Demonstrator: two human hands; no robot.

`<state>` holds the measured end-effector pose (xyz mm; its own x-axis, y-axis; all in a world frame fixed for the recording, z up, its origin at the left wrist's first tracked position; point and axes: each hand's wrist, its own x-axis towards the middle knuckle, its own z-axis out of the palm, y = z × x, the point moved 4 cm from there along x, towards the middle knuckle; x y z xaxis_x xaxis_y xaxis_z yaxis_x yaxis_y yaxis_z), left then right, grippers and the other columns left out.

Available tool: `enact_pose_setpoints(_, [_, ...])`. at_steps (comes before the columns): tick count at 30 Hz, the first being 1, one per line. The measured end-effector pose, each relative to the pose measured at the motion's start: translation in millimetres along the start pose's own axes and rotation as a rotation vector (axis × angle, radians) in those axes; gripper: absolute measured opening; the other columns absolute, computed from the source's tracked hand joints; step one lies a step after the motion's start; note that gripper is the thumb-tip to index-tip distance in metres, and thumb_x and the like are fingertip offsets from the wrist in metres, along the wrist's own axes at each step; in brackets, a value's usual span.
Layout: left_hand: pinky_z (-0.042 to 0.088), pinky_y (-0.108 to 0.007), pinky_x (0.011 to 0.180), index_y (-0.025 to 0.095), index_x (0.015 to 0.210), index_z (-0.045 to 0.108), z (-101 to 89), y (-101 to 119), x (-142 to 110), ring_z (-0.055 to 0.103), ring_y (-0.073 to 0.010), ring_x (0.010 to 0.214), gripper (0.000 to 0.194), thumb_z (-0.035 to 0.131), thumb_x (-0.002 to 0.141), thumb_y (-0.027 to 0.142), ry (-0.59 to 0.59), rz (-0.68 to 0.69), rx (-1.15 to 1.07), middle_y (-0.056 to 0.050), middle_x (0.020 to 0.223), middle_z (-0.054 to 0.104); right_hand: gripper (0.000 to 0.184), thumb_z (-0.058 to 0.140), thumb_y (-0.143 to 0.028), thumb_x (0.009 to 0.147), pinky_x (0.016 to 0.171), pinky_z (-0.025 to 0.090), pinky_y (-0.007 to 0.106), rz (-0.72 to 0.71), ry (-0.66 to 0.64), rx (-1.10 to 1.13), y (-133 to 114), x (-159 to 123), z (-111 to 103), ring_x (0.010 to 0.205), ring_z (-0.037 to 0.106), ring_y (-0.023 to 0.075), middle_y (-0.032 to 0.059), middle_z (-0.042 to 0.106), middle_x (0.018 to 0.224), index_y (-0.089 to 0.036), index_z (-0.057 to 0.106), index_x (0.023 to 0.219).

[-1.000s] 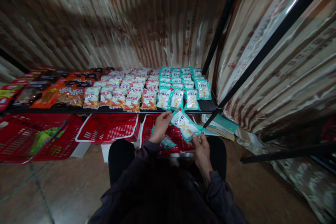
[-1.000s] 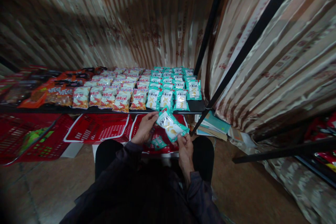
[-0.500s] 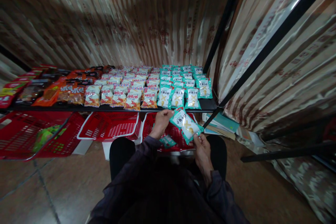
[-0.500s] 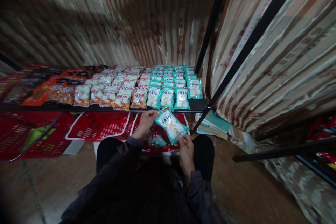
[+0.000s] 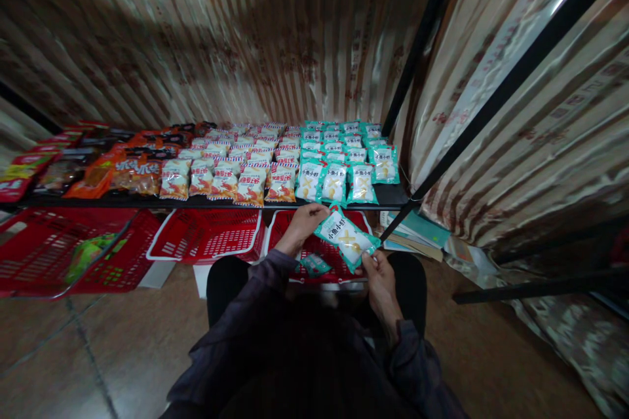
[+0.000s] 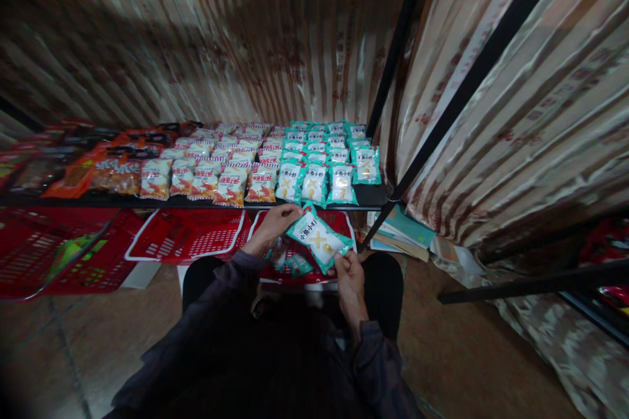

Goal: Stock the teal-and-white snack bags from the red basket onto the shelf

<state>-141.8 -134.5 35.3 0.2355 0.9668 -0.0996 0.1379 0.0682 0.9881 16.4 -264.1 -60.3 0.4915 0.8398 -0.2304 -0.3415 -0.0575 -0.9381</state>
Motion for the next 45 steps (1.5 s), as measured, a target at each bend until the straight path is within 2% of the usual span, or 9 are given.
enact_pose_setpoints(5, [0.033,-0.021,0.056,0.014,0.067,0.067,3.0,11.6,4.2,0.045,-0.0104,0.057,0.022,0.063,0.067,0.035,-0.057,0.029,0.103,0.003,0.058,0.056,0.051,0.078,-0.059,0.057,0.044,0.037,0.019,0.02,-0.036,-0.002,2.9,0.4,0.0,0.044,0.051,0.0092,-0.0075,0.057,0.054,-0.02,0.057,0.083])
enact_pose_setpoints(10, [0.025,-0.021,0.05,0.015,0.056,0.061,5.8,6.3,10.3,0.037,-0.0094,0.052,0.029,0.055,0.074,0.037,0.006,0.07,0.253,0.005,0.05,0.044,0.047,0.078,-0.056,0.061,0.048,0.041,0.021,0.007,-0.08,-0.01,0.7,-1.1,1.4,0.046,0.053,0.01,-0.0075,0.057,0.053,-0.02,0.059,0.084])
enact_pose_setpoints(13, [0.024,-0.021,0.049,0.016,0.054,0.059,6.1,3.7,16.2,0.038,-0.0096,0.054,0.03,0.053,0.076,0.035,0.062,0.117,0.328,0.004,0.05,0.042,0.046,0.08,-0.054,0.059,0.048,0.043,0.021,0.023,-0.056,0.031,-0.4,-1.9,2.6,0.048,0.053,0.0095,-0.0059,0.061,0.058,-0.02,0.061,0.084])
enact_pose_setpoints(16, [0.026,-0.02,0.05,0.015,0.057,0.06,7.7,7.0,21.3,0.039,-0.0091,0.055,0.028,0.055,0.077,0.033,0.009,0.16,0.348,0.005,0.052,0.043,0.046,0.083,-0.051,0.055,0.046,0.042,0.019,0.047,-0.001,0.104,-3.8,-1.5,3.0,0.051,0.054,0.0089,-0.0045,0.064,0.064,-0.02,0.062,0.082])
enact_pose_setpoints(21, [0.041,-0.019,0.056,0.014,0.077,0.067,9.0,9.4,16.4,0.053,-0.011,0.065,0.03,0.066,0.074,0.044,-0.107,0.019,0.049,0.002,0.067,0.06,0.046,0.086,-0.046,0.051,0.045,0.045,0.018,0.051,0.097,0.217,-16.0,3.2,2.0,0.056,0.056,0.0079,-0.0046,0.066,0.072,-0.019,0.062,0.081])
enact_pose_setpoints(26, [0.054,-0.026,0.065,0.015,0.089,0.065,26.9,-3.9,-0.2,0.063,-0.0139,0.073,0.043,0.074,0.069,0.052,-0.239,-0.163,-0.27,-0.007,0.087,0.068,0.045,0.085,-0.047,0.051,0.046,0.049,0.016,0.049,0.141,0.265,-23.4,9.9,5.4,0.051,0.054,0.006,-0.0068,0.062,0.064,-0.019,0.059,0.076])
enact_pose_setpoints(32, [0.056,-0.027,0.062,0.014,0.073,0.055,44.0,-6.1,1.7,0.062,-0.0118,0.063,0.034,0.075,0.073,0.041,-0.076,-0.176,-0.306,-0.002,0.069,0.062,0.046,0.087,-0.044,0.052,0.051,0.054,0.018,0.05,0.079,0.276,-25.1,10.3,6.3,0.056,0.059,0.007,-0.0062,0.064,0.067,-0.021,0.057,0.078])
enact_pose_setpoints(36, [0.056,-0.026,0.059,0.015,0.069,0.05,55.4,0.5,8.3,0.06,-0.0104,0.057,0.034,0.074,0.075,0.039,-0.05,-0.174,-0.319,0.002,0.061,0.057,0.048,0.089,-0.038,0.048,0.056,0.055,0.018,0.057,0.06,0.253,-25.6,10.8,2.5,0.059,0.06,0.0077,-0.0069,0.063,0.066,-0.021,0.057,0.079])
enact_pose_setpoints(45, [0.054,-0.027,0.058,0.014,0.069,0.055,73.8,1.2,23.7,0.058,-0.0108,0.055,0.03,0.072,0.074,0.037,-0.04,-0.228,-0.346,0.0,0.061,0.06,0.035,0.084,-0.032,0.056,0.056,0.049,0.02,-0.033,0.073,0.264,-46.9,13.3,-2.6,0.058,0.058,0.0087,-0.0047,0.067,0.069,-0.02,0.061,0.08])
